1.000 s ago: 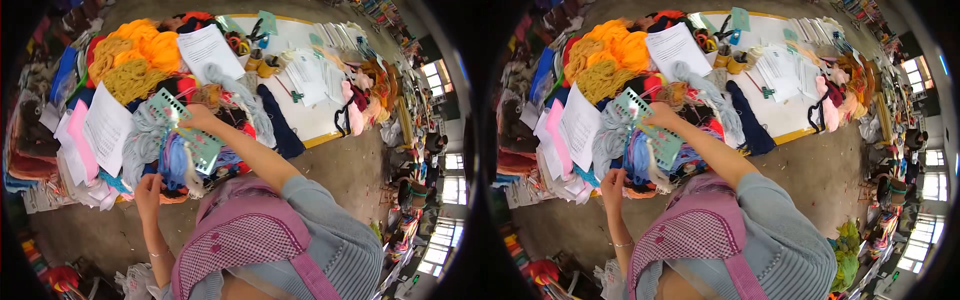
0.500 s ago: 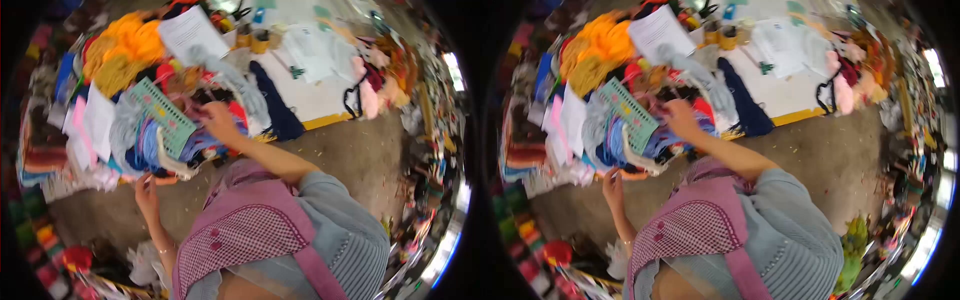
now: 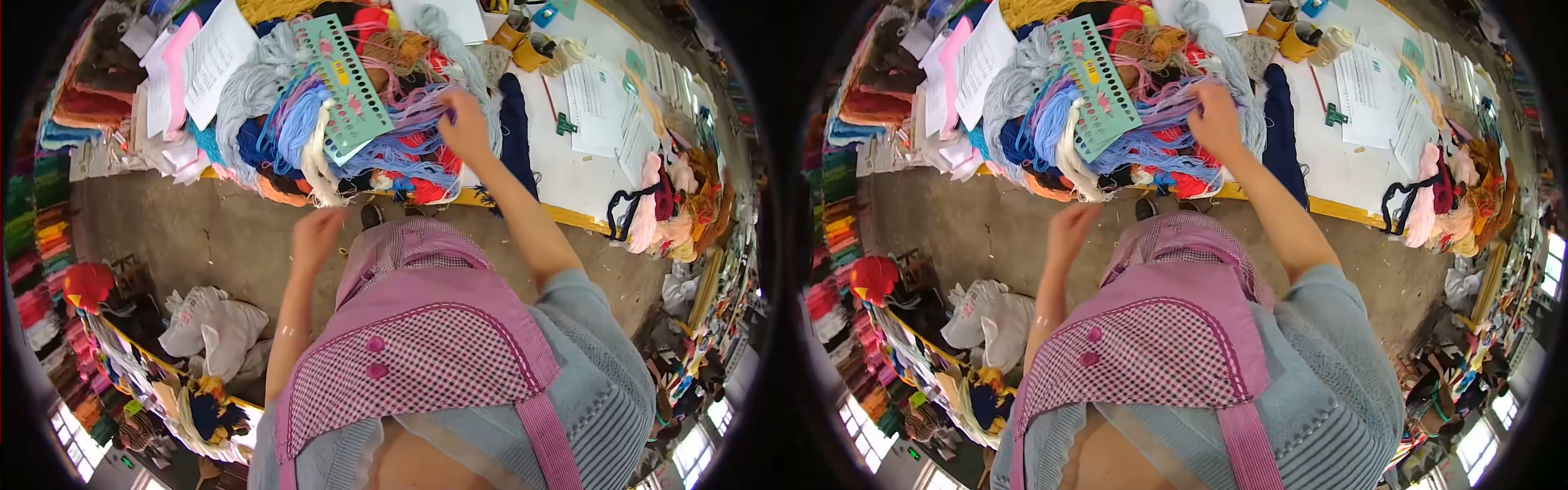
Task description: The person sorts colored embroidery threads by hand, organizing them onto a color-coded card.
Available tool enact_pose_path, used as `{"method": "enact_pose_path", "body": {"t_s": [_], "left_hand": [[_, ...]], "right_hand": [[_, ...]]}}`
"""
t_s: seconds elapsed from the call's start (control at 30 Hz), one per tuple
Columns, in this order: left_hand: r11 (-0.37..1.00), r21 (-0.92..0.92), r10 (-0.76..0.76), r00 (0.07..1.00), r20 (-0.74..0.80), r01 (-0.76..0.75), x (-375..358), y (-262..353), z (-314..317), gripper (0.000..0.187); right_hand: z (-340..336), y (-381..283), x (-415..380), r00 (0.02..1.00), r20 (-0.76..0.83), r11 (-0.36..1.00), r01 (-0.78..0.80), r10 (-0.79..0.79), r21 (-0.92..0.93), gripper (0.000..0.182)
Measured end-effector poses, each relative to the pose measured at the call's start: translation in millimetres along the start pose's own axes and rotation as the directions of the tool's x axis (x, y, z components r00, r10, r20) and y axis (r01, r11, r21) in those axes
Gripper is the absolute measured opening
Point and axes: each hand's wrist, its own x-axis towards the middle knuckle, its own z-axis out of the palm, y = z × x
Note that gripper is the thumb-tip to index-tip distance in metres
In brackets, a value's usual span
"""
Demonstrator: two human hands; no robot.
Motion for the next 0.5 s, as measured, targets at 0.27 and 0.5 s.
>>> {"method": "enact_pose_path", "body": {"t_s": [0.27, 0.5], "left_hand": [[0.719, 0.644, 0.321, 0.947, 0.025, -0.261, 104.4, -78.0, 153.1, 0.021], [0.864, 0.433, 0.239, 0.967, 0.093, -0.255, 25.0, 28.3, 45.7, 0.027]], "right_hand": [[2.3, -70.1, -131.1, 0.749, 0.627, 0.928, -0.356, 0.213, 0.110, 0.010], [-29.1, -78.0, -149.0, 0.458, 0.782, 0.602, -0.787, 0.424, 0.134, 0.018]]}}
